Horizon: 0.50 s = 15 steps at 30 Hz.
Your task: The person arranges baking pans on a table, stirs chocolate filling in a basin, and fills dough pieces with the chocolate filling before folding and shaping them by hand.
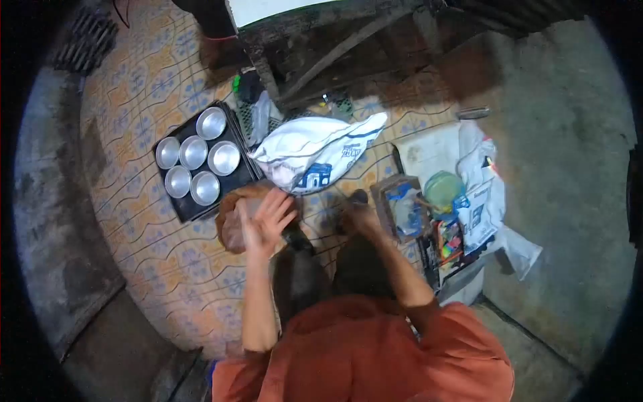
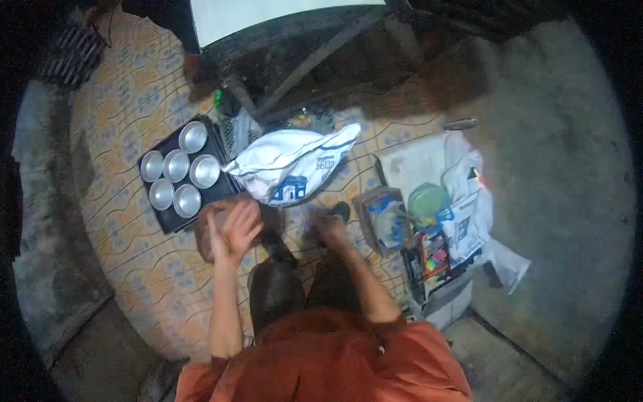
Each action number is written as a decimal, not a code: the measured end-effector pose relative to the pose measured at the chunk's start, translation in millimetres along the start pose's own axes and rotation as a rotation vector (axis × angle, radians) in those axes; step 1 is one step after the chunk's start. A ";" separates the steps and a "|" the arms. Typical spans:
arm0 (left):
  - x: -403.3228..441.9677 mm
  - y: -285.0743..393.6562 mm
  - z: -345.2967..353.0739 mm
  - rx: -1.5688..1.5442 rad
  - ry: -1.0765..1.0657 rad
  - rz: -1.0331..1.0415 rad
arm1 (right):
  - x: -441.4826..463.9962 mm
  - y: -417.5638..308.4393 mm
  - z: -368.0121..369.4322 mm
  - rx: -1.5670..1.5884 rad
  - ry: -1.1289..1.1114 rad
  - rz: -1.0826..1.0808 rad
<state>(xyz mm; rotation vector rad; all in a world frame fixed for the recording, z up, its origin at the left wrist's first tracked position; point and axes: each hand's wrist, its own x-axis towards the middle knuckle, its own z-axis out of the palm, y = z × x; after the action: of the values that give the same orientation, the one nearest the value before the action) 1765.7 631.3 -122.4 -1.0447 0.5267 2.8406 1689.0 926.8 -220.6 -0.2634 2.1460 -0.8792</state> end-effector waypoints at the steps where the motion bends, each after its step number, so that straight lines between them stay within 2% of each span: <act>1: 15.5 -10.5 34.4 -0.072 -0.072 -0.015 | -14.9 -3.8 -22.3 0.439 0.068 0.151; 2: 30.8 -22.4 65.6 -0.111 -0.157 -0.047 | -29.0 -22.2 -47.3 0.877 0.142 0.306; 3: 44.4 -37.6 95.0 -0.150 -0.252 -0.092 | -40.9 -36.0 -66.1 0.904 0.143 0.292; 5: 70.5 -75.4 151.5 -0.128 -0.334 -0.135 | -60.9 -40.0 -111.9 0.401 0.357 -0.044; 7: 96.5 -122.4 205.1 -0.075 -0.348 -0.182 | -58.0 -31.7 -134.1 -0.119 0.643 -0.527; 9: 118.5 -189.9 240.0 0.130 -0.273 -0.177 | -74.6 -76.0 -180.3 0.622 0.446 -0.153; 10: 112.0 -230.8 277.8 0.309 -0.079 -0.220 | -63.5 -65.2 -189.6 0.507 0.642 -0.135; 11: 147.3 -280.3 241.5 0.269 -0.211 -0.121 | -52.9 -47.5 -202.4 0.380 0.829 -0.097; 12: 130.9 -293.8 276.9 0.406 -0.229 -0.221 | -53.6 -25.3 -226.6 0.394 0.907 -0.033; 13: 111.6 -303.1 321.6 0.539 -0.247 -0.304 | -53.3 -0.6 -257.1 0.815 0.861 0.129; 14: 104.4 -323.9 338.1 0.731 -0.376 -0.243 | -51.3 19.6 -275.7 1.243 0.777 0.255; 15: 106.2 -343.1 340.7 0.841 -0.337 -0.245 | -11.7 72.3 -245.3 1.342 0.761 0.175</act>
<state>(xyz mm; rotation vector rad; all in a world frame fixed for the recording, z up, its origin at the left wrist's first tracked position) 1536.4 1063.9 -48.9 -0.4219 1.2747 2.1336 1523.2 1109.1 -151.3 1.0457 1.6046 -2.2846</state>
